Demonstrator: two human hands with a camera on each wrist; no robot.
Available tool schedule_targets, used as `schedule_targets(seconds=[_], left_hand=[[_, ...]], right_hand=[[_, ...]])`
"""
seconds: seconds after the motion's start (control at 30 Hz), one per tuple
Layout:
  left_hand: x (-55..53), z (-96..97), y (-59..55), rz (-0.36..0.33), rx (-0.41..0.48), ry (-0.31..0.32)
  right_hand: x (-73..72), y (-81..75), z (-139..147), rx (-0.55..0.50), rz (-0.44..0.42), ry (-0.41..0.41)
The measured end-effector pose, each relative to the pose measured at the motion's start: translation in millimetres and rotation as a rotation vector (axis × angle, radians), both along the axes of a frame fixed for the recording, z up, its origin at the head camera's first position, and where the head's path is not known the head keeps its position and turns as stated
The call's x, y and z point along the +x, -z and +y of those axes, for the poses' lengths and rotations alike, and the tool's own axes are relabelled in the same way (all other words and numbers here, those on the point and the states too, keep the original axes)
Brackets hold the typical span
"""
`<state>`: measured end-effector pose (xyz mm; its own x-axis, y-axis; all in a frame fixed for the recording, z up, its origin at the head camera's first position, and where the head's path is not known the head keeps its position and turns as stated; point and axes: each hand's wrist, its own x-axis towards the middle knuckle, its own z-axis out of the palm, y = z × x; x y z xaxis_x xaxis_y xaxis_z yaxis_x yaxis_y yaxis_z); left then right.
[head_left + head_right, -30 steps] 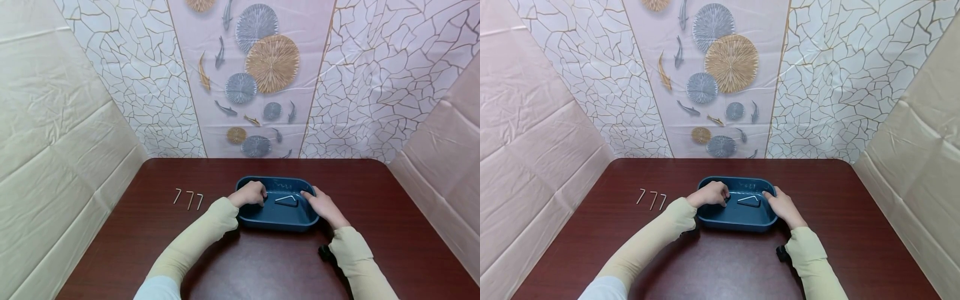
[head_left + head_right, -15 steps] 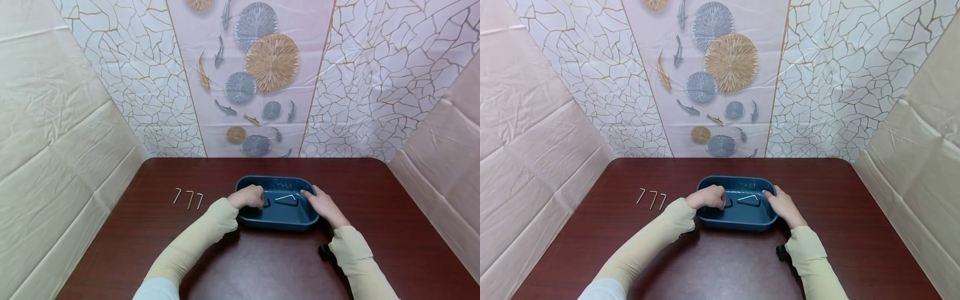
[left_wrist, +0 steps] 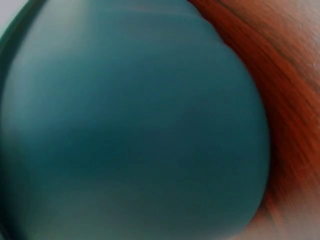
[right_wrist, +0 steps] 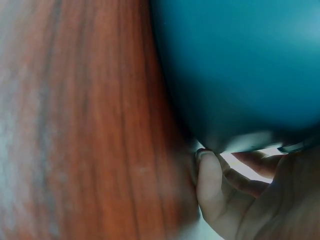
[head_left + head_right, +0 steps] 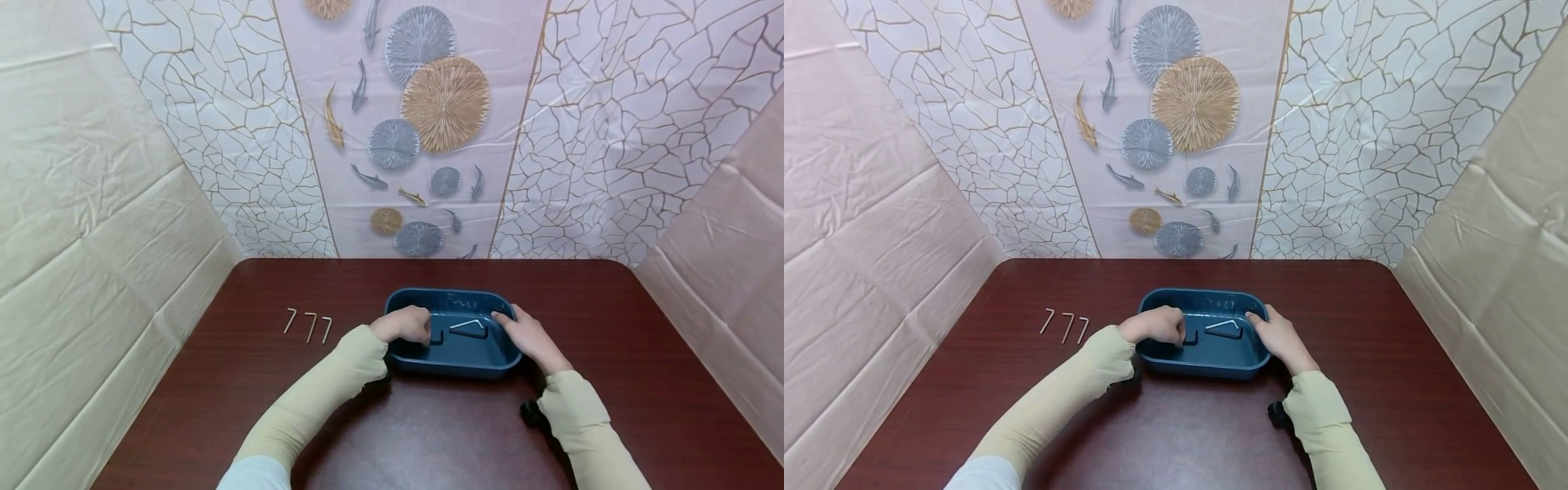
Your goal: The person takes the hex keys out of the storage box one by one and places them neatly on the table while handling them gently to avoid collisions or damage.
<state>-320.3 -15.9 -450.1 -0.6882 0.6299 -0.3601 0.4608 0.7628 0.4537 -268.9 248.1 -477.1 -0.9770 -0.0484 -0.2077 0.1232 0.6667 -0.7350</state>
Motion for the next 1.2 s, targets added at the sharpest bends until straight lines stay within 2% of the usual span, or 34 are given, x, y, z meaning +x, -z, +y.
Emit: schedule_targets(seconds=[0.23,0.47,0.6,0.8,0.93,1.07,1.2], left_hand=[[1.7,-1.3,-0.3,-0.017,0.018,-0.008],[2.8,-3.0,-2.5,0.066,0.048,-0.024],[2.5,-4.2,-4.7,0.069,0.083,-0.041],[1.2,-5.6,-8.5,0.083,0.114,-0.025],[0.5,-5.1,-11.2,0.09,0.133,-0.035],[-0.1,-5.6,-14.8,0.123,0.152,-0.037],[-0.7,-8.4,-18.8,0.15,0.207,-0.044]], right_hand=[[0.3,-1.4,-0.3,-0.006,-0.007,0.0],[0.7,-0.9,0.4,0.002,0.003,-0.01],[0.1,1.2,1.8,0.001,0.004,-0.009],[0.1,0.4,1.5,-0.011,-0.003,-0.016],[0.4,-0.8,0.3,-0.011,-0.003,-0.01],[0.4,-0.7,-0.4,-0.01,-0.003,-0.003],[-0.2,0.4,0.0,-0.008,-0.003,0.0]])
